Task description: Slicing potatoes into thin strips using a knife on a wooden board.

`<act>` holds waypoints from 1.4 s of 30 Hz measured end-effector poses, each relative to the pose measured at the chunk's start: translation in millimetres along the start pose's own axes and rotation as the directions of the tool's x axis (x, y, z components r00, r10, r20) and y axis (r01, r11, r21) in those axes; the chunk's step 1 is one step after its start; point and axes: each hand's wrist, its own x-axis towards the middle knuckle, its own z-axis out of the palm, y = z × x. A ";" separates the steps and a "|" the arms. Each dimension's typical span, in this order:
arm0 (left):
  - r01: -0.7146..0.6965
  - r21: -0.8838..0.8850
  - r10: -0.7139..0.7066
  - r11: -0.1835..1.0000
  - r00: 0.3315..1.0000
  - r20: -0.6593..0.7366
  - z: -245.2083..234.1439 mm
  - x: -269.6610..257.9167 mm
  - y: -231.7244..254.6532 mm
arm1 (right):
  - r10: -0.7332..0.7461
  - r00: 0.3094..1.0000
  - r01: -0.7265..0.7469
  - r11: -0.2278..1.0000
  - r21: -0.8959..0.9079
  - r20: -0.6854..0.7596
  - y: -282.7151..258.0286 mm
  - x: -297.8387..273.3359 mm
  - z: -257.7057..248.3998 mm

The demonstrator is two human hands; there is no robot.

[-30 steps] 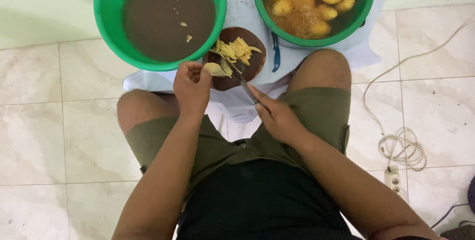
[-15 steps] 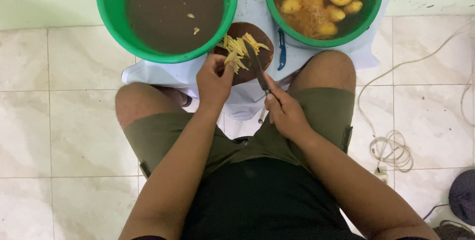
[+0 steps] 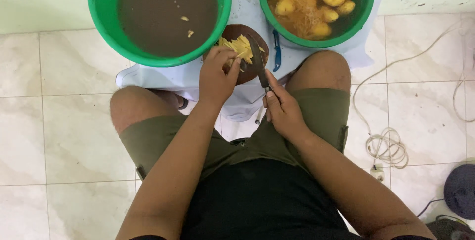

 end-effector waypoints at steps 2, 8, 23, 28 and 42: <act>0.005 0.011 -0.005 1.000 1.000 -0.004 1.9 1.9 -3.5 | 0.008 1.000 -0.008 1.000 0.020 0.000 -0.1 0.7 0.7; 0.186 -0.089 -0.187 0.979 0.982 -0.002 7.9 3.0 -3.6 | 0.011 1.000 -0.010 0.999 0.038 -0.008 4.6 1.8 0.0; 0.176 -0.244 -0.214 0.954 0.967 -0.140 -11.7 7.9 20.6 | 0.033 0.999 -0.032 0.999 -0.029 0.008 10.1 0.3 1.3; 0.286 -0.157 -0.308 0.945 0.941 -0.143 -33.8 -15.9 19.8 | -0.007 0.990 0.025 0.991 -0.130 0.141 15.1 -0.6 6.8; 0.584 -0.146 -0.598 0.799 0.797 -0.086 -37.9 -42.2 -13.0 | 0.084 0.948 -0.056 0.993 -0.101 0.306 -28.8 10.3 5.3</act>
